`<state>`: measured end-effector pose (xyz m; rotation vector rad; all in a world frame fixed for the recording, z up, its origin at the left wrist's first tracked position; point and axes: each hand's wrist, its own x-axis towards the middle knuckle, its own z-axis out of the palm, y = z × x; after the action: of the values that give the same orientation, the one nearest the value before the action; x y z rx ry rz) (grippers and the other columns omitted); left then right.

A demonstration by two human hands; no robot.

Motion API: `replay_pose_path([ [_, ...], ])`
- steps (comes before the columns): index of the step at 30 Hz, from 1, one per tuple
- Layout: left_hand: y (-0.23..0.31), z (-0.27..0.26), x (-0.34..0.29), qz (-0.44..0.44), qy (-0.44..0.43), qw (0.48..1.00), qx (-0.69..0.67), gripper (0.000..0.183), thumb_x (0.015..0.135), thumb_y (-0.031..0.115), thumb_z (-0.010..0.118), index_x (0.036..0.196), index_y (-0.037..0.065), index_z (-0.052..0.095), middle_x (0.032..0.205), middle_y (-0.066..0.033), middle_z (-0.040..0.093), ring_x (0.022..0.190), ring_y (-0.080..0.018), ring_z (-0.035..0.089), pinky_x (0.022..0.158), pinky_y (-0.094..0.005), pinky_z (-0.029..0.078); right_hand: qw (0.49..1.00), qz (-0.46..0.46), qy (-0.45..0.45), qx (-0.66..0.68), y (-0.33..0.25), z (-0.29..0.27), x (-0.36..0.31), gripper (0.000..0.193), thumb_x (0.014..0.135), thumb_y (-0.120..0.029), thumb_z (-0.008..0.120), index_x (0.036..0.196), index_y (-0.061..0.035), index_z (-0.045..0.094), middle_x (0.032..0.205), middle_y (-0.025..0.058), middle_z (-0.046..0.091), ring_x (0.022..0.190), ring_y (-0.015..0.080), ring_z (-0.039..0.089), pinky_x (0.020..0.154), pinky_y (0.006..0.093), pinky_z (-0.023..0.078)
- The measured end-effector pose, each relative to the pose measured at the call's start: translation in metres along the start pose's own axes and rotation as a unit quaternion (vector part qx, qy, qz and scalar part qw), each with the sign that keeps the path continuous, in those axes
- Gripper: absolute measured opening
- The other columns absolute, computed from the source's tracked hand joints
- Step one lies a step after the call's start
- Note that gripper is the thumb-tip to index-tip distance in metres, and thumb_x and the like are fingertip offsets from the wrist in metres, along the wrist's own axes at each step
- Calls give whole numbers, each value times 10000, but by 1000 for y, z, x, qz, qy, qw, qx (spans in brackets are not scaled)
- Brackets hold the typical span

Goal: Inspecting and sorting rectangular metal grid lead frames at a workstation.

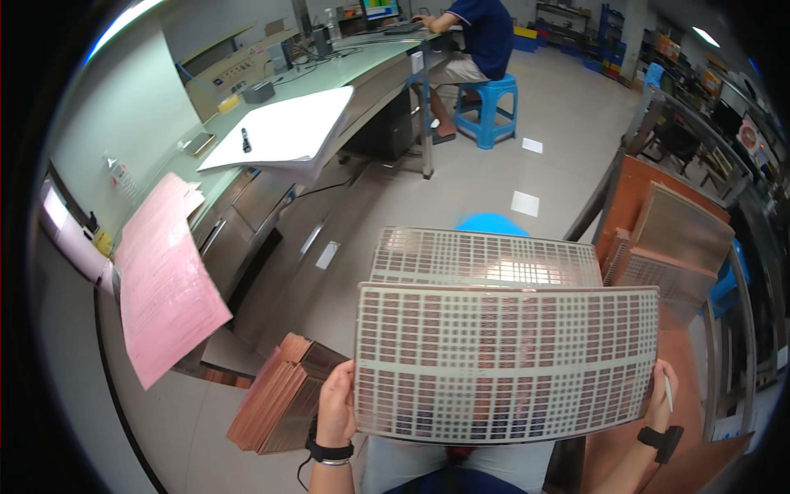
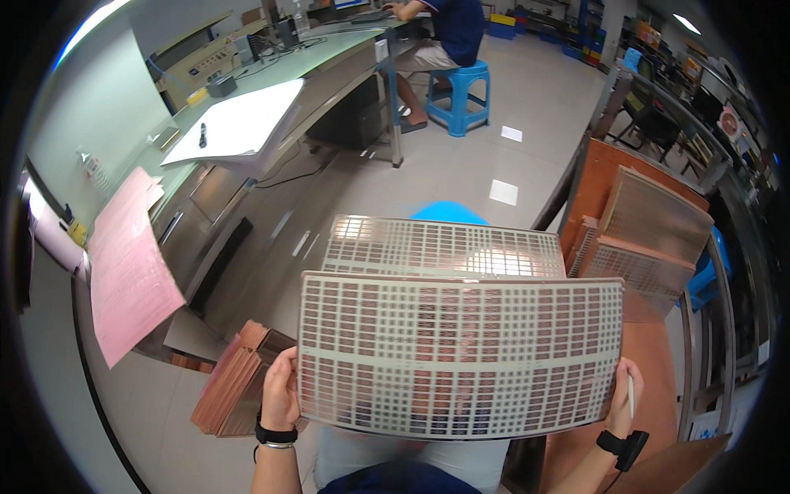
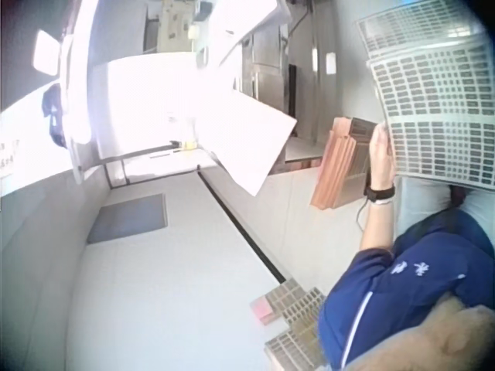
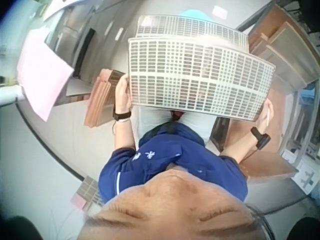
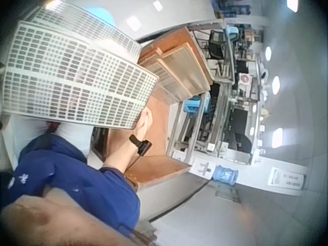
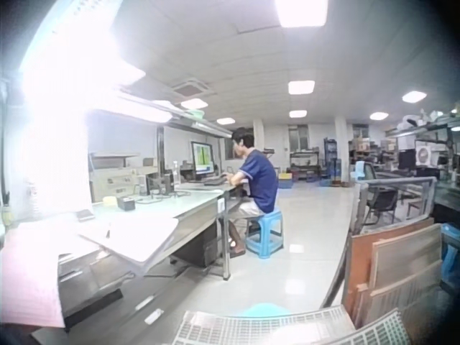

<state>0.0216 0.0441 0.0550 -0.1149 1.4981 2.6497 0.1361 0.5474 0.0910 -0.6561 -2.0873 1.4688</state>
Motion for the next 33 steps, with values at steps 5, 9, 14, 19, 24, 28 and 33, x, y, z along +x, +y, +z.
replay_pose_path([
  [5, 2, 7, -4, -38, -38, 998, -45, 429, 959, 314, 445, 1183, -51, 468, 1110, -130, 580, 999, -153, 565, 862, -271, 460, 1000, -3, 15, 15, 8, -2, -2, 283, 943, -243, 478, 906, 17, 584, 824, 21, 584, 758, 84, 499, 711, 236, 396],
  [9, 9, 20, -7, -44, -29, 998, -47, 414, 963, 315, 433, 1187, -32, 465, 1036, -91, 589, 947, -135, 564, 840, -258, 462, 999, 18, 19, 18, 17, -8, -1, 283, 947, -251, 471, 929, 12, 573, 844, 29, 589, 757, 90, 510, 718, 237, 404],
  [14, 9, 22, -5, -52, -33, 996, -58, 398, 954, 289, 469, 1192, -30, 455, 1100, -114, 582, 984, -147, 566, 868, -270, 449, 999, 25, 4, 34, 22, -10, 2, 260, 950, -246, 470, 964, -3, 562, 882, 33, 589, 803, 103, 521, 751, 249, 412],
  [19, 19, 30, -2, 117, -2, 993, -13, 200, 933, 114, 507, 1111, 23, 501, 1055, -57, 596, 954, -115, 561, 855, -263, 446, 990, -44, 1, 136, 12, -15, 7, 306, 960, -286, 458, 1103, -20, 504, 1107, 72, 550, 1035, 154, 511, 895, 308, 404],
  [24, 13, 31, 20, 245, -78, 966, -7, 162, 869, 111, 587, 1019, 60, 557, 1309, -165, 447, 1228, -218, 439, 1010, -349, 407, 922, -21, 125, 366, 20, 1, 32, 324, 965, -239, 430, 1230, -51, 420, 1196, 124, 532, 1150, 208, 488, 972, 379, 402],
  [28, 12, 39, 19, 65, -6, 996, 68, 755, 827, 143, 644, 1421, 76, 184, 1361, -135, 385, 1219, -205, 427, 1014, -337, 392, 868, 10, 66, 492, 46, -2, 28, 339, 965, -230, 428, 1254, -56, 401, 1195, 132, 534, 1122, 209, 507, 956, 381, 421],
  [33, -28, -23, 3, -33, -15, 986, -163, 575, 931, 290, 473, 1391, 32, 244, 1333, -105, 399, 1173, -196, 445, 966, -316, 405, 853, 37, 12, 520, 51, -2, 16, 360, 964, -219, 425, 1285, -63, 378, 1193, 142, 536, 1086, 209, 532, 936, 384, 444],
])
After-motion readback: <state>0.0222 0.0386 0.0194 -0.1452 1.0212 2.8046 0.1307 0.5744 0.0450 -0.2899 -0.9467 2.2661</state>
